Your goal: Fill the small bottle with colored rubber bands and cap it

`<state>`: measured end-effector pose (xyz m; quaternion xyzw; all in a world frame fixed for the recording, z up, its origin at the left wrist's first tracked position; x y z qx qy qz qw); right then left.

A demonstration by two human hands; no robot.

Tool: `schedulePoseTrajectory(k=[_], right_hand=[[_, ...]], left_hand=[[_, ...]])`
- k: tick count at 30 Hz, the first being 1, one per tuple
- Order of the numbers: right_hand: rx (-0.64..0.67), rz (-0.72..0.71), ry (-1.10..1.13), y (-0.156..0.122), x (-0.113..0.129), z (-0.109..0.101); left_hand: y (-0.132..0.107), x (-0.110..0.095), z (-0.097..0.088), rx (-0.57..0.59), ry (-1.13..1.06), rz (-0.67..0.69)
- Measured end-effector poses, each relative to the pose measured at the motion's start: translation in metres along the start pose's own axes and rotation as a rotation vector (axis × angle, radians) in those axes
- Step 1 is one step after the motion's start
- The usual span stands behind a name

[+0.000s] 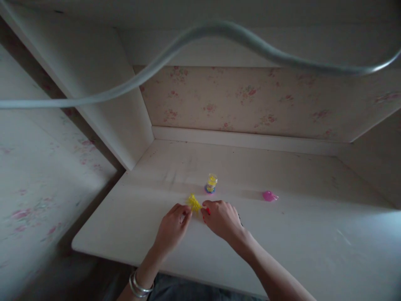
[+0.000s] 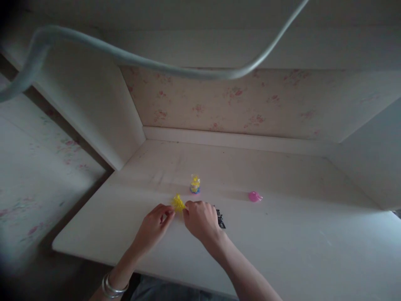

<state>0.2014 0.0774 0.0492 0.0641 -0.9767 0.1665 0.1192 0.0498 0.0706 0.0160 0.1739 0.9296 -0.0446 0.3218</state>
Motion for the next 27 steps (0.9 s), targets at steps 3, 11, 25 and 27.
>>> schedulePoseTrajectory(k=[3,11,25,27], right_hand=[[0.029,-0.013,-0.092,0.014,0.014,0.005],[0.052,-0.016,-0.141,0.035,0.027,0.015],[-0.038,-0.015,-0.118,0.028,0.022,0.013],[-0.051,-0.017,-0.109,0.026,0.021,0.011]], left_hand=[[-0.001,0.002,0.004,-0.005,0.047,-0.013],[0.000,0.005,0.011,-0.038,0.119,-0.048],[0.000,0.006,0.014,-0.036,0.227,-0.097],[0.000,0.006,0.015,-0.042,0.238,-0.092]])
Point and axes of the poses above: each hand's wrist, its own y-axis towards the middle knuckle, its own z-axis out of the palm, x = y × z, the point moved 8 cm from there along y, towards the middle knuckle, and after that the axes turned 9 degrees about x, right-handed, at the moved point
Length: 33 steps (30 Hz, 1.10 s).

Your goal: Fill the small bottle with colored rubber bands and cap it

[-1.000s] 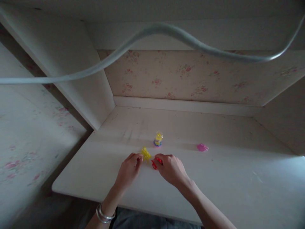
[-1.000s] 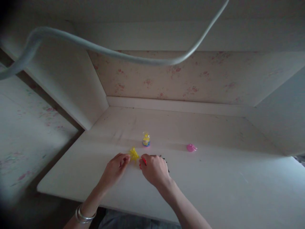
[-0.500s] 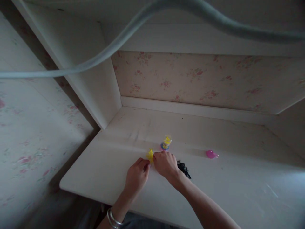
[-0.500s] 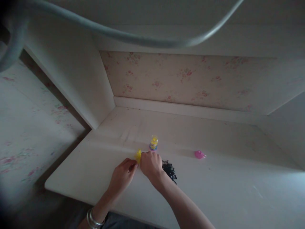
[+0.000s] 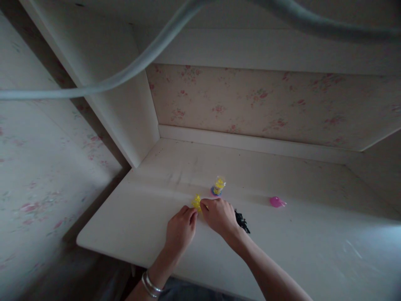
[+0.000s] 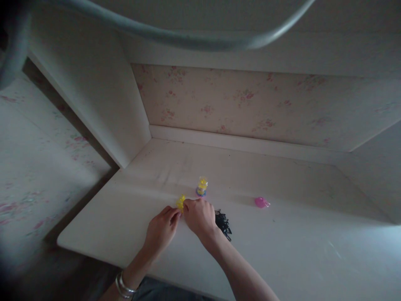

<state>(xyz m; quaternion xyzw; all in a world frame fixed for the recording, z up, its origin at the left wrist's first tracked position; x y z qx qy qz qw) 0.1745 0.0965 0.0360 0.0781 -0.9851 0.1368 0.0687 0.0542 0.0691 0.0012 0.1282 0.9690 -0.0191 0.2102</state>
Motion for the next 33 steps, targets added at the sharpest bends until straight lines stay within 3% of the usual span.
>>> schedulePoseTrajectory(k=[9,23,33], right_hand=[[0.017,0.038,0.048,-0.003,-0.010,-0.006],[-0.025,-0.010,0.021,0.000,-0.009,-0.003],[0.147,0.029,-0.047,0.005,-0.010,0.002]], left_hand=[[-0.003,0.002,0.002,-0.053,0.030,-0.009],[-0.003,-0.001,0.000,-0.040,0.057,-0.009],[-0.004,0.003,0.001,-0.069,0.005,-0.003]])
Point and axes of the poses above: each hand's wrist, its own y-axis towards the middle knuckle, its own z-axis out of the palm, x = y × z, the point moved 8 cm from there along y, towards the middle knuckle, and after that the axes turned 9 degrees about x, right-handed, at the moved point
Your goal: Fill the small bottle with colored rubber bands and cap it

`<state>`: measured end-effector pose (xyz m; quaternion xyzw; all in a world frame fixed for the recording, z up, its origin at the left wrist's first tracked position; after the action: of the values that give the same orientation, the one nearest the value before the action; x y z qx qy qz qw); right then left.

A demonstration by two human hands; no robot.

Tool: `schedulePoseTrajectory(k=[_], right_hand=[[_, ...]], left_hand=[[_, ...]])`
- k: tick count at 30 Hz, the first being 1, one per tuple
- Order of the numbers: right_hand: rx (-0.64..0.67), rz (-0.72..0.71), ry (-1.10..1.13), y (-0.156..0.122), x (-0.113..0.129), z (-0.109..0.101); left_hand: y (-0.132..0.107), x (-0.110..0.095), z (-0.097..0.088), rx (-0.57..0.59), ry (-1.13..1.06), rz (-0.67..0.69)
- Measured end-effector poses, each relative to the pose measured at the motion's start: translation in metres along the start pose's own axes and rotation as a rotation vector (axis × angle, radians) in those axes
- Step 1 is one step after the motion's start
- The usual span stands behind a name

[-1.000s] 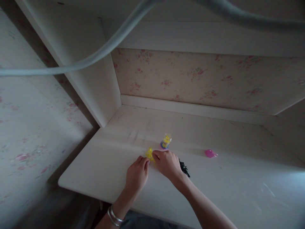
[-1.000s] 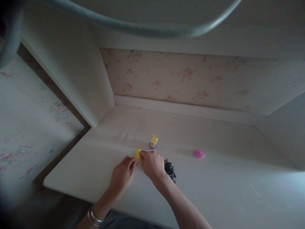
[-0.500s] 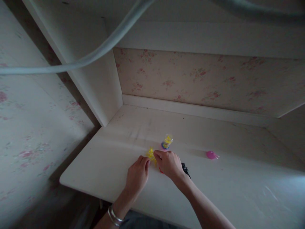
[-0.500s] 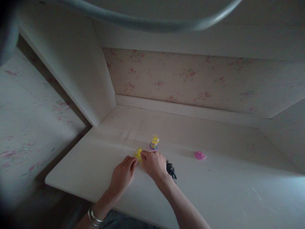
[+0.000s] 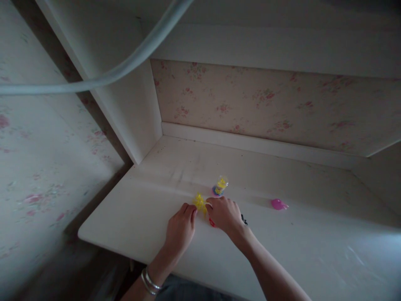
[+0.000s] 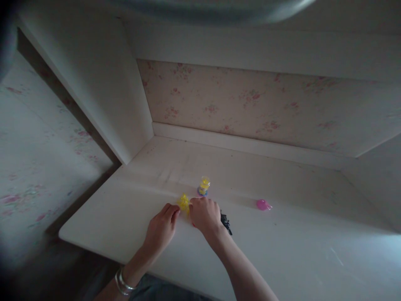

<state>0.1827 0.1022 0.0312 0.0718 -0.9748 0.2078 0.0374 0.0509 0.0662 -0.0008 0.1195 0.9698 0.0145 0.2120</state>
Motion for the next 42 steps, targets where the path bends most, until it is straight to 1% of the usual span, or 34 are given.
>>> schedulePoseTrajectory(k=[4,8,10,12,15,17,19,21,23,26,30,33,35,37,40,42], right_hand=[[0.012,-0.022,-0.011,0.005,0.008,0.000],[0.002,-0.022,-0.015,0.008,0.010,0.001],[-0.008,-0.020,-0.014,0.008,0.010,0.002],[-0.020,-0.018,-0.009,0.006,0.010,0.002],[-0.048,-0.017,0.005,0.001,0.010,0.001],[-0.074,-0.013,0.017,-0.003,0.010,0.000],[-0.119,-0.016,0.036,-0.007,0.009,-0.002],[-0.178,-0.023,0.061,-0.012,0.008,-0.006],[-0.232,-0.028,0.086,-0.018,0.005,-0.008],[-0.287,-0.015,0.125,-0.028,-0.002,-0.010],[-0.332,-0.019,0.200,-0.040,-0.012,-0.012],[-0.374,-0.032,0.271,-0.047,-0.018,-0.012],[-0.409,-0.056,0.363,-0.050,-0.022,-0.011],[-0.444,-0.101,0.521,-0.051,-0.026,-0.012],[-0.469,-0.148,0.838,-0.050,-0.039,-0.014],[-0.465,-0.152,1.051,-0.047,-0.051,-0.019]], left_hand=[[0.000,0.003,-0.003,-0.042,-0.091,-0.004],[0.000,0.008,-0.010,-0.083,-0.272,0.009],[0.002,0.009,-0.017,-0.099,-0.372,0.017],[0.007,0.007,-0.031,-0.131,-0.435,0.038],[0.021,-0.008,-0.063,-0.191,-0.429,0.096],[0.035,-0.026,-0.083,-0.192,-0.400,0.164],[0.050,-0.047,-0.098,-0.164,-0.371,0.241],[0.063,-0.064,-0.107,-0.146,-0.329,0.292],[0.075,-0.078,-0.108,-0.116,-0.265,0.319],[0.089,-0.092,-0.102,-0.064,-0.136,0.327],[0.099,-0.102,-0.091,-0.009,0.041,0.322],[0.102,-0.104,-0.088,0.018,0.093,0.326],[0.102,-0.103,-0.090,0.014,0.056,0.340],[0.101,-0.098,-0.094,-0.019,-0.022,0.351],[0.097,-0.081,-0.099,-0.096,-0.157,0.336],[0.090,-0.066,-0.095,-0.122,-0.239,0.302]])
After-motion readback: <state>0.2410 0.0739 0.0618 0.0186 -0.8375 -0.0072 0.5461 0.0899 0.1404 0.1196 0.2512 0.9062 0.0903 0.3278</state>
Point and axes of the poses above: each hand's wrist, its own y-axis towards the middle knuckle, its own z-axis out of the palm, x = y × z, the point moved 8 cm from there along y, towards the middle knuckle, and after that the axes turned 9 degrees about x, right-handed, at the moved point
